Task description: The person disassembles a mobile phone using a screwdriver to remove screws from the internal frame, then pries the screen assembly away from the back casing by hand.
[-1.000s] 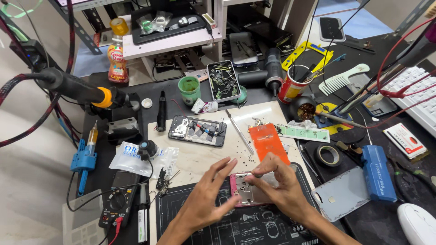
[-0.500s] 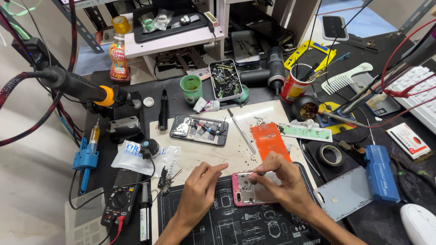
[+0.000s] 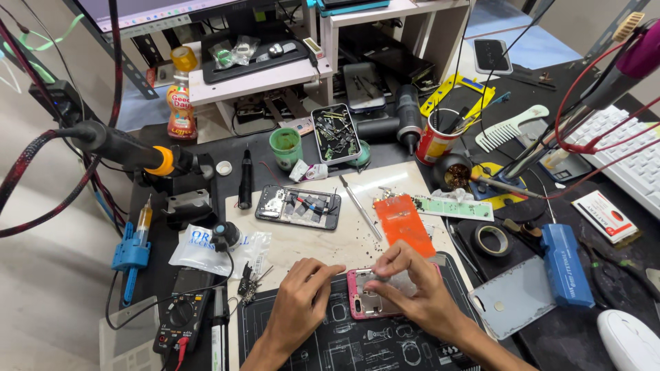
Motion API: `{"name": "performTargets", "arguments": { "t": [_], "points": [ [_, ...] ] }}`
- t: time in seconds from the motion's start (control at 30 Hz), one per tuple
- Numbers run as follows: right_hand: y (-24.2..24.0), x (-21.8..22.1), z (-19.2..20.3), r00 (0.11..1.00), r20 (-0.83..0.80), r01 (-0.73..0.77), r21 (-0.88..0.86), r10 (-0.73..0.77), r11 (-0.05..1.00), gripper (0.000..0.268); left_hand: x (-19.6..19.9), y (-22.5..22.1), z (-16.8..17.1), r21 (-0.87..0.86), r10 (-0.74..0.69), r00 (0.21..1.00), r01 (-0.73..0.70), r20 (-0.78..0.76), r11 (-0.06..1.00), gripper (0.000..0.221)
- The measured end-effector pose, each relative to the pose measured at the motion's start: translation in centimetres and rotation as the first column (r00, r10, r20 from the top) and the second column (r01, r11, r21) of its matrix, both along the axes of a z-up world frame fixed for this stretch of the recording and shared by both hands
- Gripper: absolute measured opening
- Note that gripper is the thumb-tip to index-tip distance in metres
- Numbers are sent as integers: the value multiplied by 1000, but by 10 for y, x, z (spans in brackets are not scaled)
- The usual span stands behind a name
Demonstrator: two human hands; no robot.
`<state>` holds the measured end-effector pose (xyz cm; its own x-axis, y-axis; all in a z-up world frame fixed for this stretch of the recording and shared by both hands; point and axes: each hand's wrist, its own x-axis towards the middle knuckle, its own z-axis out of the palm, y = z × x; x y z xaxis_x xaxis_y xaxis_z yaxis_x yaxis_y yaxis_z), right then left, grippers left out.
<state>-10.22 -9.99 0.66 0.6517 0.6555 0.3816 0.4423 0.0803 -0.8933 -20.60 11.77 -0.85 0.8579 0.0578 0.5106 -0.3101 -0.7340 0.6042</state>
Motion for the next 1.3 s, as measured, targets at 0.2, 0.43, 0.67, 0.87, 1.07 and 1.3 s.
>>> {"name": "performTargets", "arguments": {
  "t": [0.2, 0.43, 0.67, 0.87, 1.07, 1.3],
  "points": [
    [-3, -1, 2, 1000, 12, -2, 24, 2, 1000, 24, -1, 0, -1, -7, -8, 1000, 8, -5, 1000, 30],
    [-3, 0, 12, 992, -126, 13, 26, -9, 1000, 14, 0, 1, -2, 18, -17, 1000, 17, -5, 1000, 33],
    [-4, 0, 15, 983, -183, -13, -55, 2, 998, 15, -1, 0, 0, 18, -26, 1000, 26, -10, 999, 34],
    [-1, -3, -1, 985, -157, 87, 57, -77, 995, 20, -2, -1, 5, 23, -22, 1000, 22, -11, 999, 33],
    [-6, 0, 2, 974, -224, -9, 8, 10, 1000, 13, -1, -2, 8, 38, -24, 1000, 25, -11, 999, 36],
    [-6, -1, -7, 939, -334, -46, 115, 82, 992, 21, 0, -1, 5, 64, -43, 999, 42, 4, 997, 37]
  ]
}}
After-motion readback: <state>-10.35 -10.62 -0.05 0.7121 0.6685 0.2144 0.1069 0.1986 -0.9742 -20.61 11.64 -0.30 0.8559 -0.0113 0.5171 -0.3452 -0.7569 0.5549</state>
